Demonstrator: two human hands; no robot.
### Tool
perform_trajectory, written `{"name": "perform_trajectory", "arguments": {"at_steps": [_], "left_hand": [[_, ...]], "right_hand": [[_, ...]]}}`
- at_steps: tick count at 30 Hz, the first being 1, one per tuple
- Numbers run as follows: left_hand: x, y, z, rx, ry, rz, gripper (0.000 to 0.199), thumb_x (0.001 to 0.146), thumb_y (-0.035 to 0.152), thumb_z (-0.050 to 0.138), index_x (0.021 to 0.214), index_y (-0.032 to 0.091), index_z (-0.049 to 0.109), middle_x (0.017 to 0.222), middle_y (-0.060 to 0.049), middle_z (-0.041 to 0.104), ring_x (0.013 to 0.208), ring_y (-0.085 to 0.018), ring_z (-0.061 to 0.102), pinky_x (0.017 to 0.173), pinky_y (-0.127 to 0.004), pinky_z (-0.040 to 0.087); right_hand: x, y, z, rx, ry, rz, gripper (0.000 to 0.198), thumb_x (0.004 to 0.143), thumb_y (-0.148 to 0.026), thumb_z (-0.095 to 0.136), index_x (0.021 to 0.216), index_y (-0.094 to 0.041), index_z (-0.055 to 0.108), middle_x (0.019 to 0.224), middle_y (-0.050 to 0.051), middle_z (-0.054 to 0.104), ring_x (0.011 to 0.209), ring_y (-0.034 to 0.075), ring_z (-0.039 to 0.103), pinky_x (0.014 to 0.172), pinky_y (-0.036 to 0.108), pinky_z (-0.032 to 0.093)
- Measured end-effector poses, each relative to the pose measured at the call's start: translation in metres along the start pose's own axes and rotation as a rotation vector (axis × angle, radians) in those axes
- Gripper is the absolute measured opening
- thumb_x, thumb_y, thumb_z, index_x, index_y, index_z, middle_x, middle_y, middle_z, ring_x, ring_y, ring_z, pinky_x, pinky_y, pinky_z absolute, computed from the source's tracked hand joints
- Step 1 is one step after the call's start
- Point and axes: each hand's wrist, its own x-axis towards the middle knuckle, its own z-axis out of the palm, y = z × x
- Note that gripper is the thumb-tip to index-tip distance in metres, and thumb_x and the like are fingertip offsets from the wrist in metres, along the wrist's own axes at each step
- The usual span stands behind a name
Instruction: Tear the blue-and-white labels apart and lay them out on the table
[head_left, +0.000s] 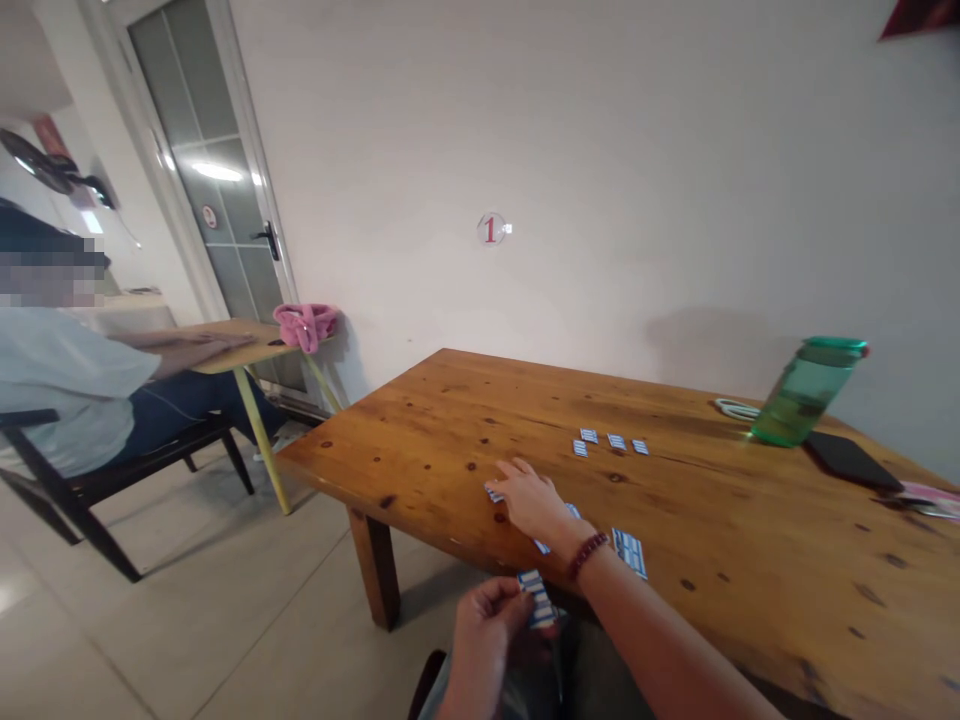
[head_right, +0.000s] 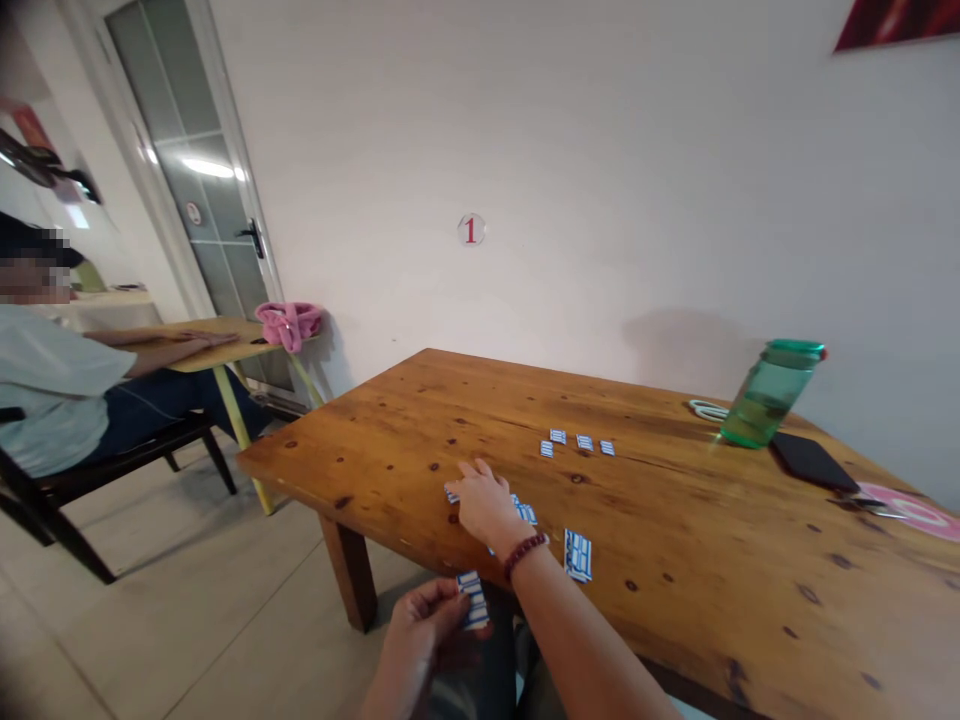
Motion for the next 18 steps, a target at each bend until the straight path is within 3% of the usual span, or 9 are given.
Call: {"name": "perform_trajectory", "arguments": {"at_steps": [4, 8, 15, 18], "left_hand": [[-0.006, 0.019, -0.003, -0.054, 0.053, 0.1, 0.038, 0.044, 0.041, 0.078, 0.066, 0.015, 0.061, 0.057, 0.0, 0.065, 0.054, -0.02, 0.063, 0.047, -0.026, 0.048], [-0.011, 0.032, -0.006, -0.061, 0.093, 0.166, 0.034, 0.048, 0.038, 0.077, 0.067, 0.015, 0.061, 0.059, -0.001, 0.066, 0.056, -0.02, 0.064, 0.048, -0.026, 0.047], [-0.008, 0.036, -0.01, -0.049, 0.099, 0.185, 0.031, 0.049, 0.035, 0.075, 0.069, 0.015, 0.061, 0.064, -0.003, 0.067, 0.059, -0.021, 0.065, 0.049, -0.027, 0.047], [-0.006, 0.039, -0.014, -0.023, 0.097, 0.176, 0.029, 0.052, 0.035, 0.074, 0.07, 0.016, 0.061, 0.066, -0.003, 0.067, 0.062, -0.02, 0.064, 0.05, -0.026, 0.047]], "right_hand": [[-0.038, -0.003, 0.005, -0.006, -0.008, -0.037, 0.035, 0.085, -0.027, 0.041, 0.117, -0.026, 0.054, 0.136, 0.006, 0.04, 0.128, 0.028, 0.024, 0.097, 0.051, 0.026], [-0.071, -0.004, 0.021, -0.014, 0.023, -0.024, 0.05, 0.078, -0.021, 0.046, 0.128, -0.026, 0.043, 0.14, 0.005, 0.035, 0.13, 0.029, 0.019, 0.099, 0.054, 0.019], [-0.089, -0.011, 0.049, -0.12, 0.316, 0.024, 0.048, 0.079, -0.006, 0.043, 0.119, -0.032, 0.052, 0.129, 0.006, 0.05, 0.124, 0.026, 0.034, 0.097, 0.046, 0.029], [-0.093, -0.013, 0.047, -0.094, 0.379, 0.05, 0.038, 0.079, -0.009, 0.048, 0.108, -0.032, 0.06, 0.109, 0.007, 0.061, 0.106, 0.026, 0.05, 0.082, 0.038, 0.042]]}}
